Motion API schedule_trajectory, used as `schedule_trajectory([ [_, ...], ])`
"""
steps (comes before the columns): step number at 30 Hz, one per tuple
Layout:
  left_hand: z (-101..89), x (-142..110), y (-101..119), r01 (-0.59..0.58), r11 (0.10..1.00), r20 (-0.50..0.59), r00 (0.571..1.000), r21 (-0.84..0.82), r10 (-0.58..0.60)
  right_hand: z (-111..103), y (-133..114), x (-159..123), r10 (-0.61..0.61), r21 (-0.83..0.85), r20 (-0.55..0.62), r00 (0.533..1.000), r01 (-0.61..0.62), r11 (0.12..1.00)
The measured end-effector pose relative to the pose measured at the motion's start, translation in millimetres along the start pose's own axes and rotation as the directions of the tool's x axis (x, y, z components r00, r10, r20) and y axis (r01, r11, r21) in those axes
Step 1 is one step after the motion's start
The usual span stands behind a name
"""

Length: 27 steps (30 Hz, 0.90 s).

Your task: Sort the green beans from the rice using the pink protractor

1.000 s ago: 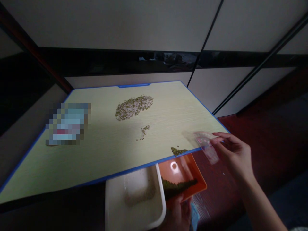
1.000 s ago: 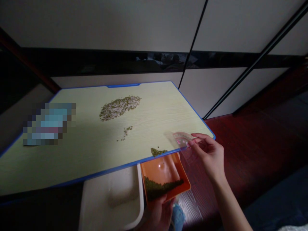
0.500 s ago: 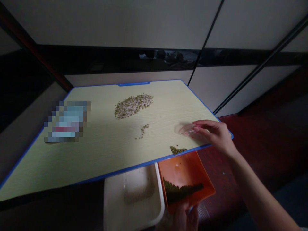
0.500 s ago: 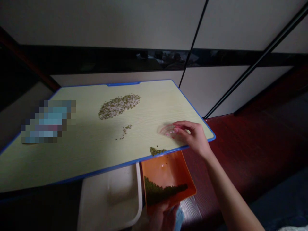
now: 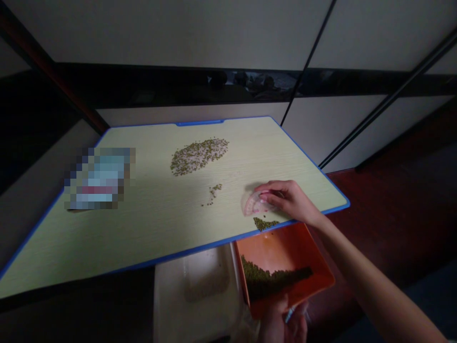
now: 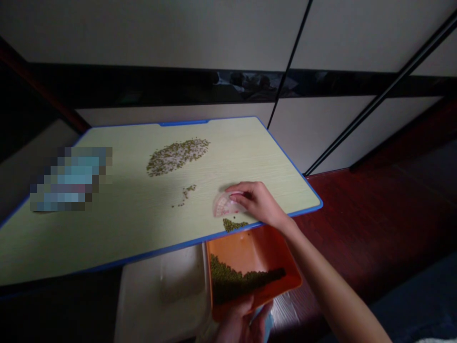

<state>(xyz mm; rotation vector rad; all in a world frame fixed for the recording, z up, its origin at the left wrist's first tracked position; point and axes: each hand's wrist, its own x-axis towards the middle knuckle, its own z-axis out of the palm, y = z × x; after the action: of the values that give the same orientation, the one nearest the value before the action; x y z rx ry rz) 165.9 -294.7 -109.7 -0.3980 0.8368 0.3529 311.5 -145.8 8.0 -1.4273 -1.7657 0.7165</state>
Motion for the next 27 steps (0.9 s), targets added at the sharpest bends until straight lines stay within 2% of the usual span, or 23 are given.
schedule_trajectory([
  [2, 7.7, -4.9, -0.1, 0.060, 0.997, -0.078, 0.995, -0.042, -0.064, 1.0, -0.8, -3.0, -0.019, 0.027, 0.024, 1.000, 0.018, 0.999],
  [4, 16.6, -10.2, -0.7, 0.091, 0.995, -0.098, 0.991, -0.048, -0.096, 1.5, -1.1, -5.7, -0.028, 0.048, 0.048, 0.998, 0.026, 0.999],
  [8, 25.9, -15.6, -2.3, 0.017, 0.999, -0.166, 0.986, -0.049, -0.025, 1.4, -0.9, -10.6, -0.021, 0.075, 0.085, 0.996, 0.014, 0.997],
  [12, 25.2, -17.5, -0.3, 0.064, 0.997, -0.101, 0.992, -0.050, -0.069, 0.4, 0.8, -16.1, -0.012, 0.105, 0.096, 0.995, 0.002, 0.994],
  [14, 28.3, -20.7, 1.7, 0.103, 0.994, -0.102, 0.989, -0.045, -0.107, -0.2, 1.3, -18.6, -0.002, 0.113, 0.090, 0.996, -0.008, 0.994],
  [16, 35.6, -26.0, 3.4, 0.095, 0.994, -0.183, 0.978, -0.049, -0.102, -0.7, 1.0, -20.4, 0.006, 0.119, 0.080, 0.997, -0.015, 0.993],
  [18, 44.4, -31.9, 4.5, 0.032, 0.998, -0.260, 0.965, -0.047, -0.043, -1.0, 0.1, -21.5, 0.015, 0.129, 0.069, 0.998, -0.023, 0.991],
  [20, 50.4, -36.4, 5.1, 0.062, 0.998, -0.292, 0.954, -0.008, -0.061, -1.3, -0.8, -22.0, 0.032, 0.138, 0.056, 0.998, -0.039, 0.990],
  [23, 49.8, -37.5, 4.9, 0.053, 0.999, -0.240, 0.969, 0.003, -0.051, -2.0, -1.2, -23.0, 0.050, 0.142, 0.043, 0.998, -0.056, 0.988],
  [25, 45.2, -34.7, 4.4, 0.035, 0.999, -0.167, 0.985, -0.021, -0.038, -2.9, -1.2, -24.4, 0.044, 0.139, 0.057, 0.997, -0.052, 0.989],
  [27, 39.8, -30.2, 3.7, 0.048, 0.999, -0.145, 0.988, -0.024, -0.051, -3.8, -1.3, -26.6, 0.029, 0.129, 0.082, 0.996, -0.039, 0.991],
])
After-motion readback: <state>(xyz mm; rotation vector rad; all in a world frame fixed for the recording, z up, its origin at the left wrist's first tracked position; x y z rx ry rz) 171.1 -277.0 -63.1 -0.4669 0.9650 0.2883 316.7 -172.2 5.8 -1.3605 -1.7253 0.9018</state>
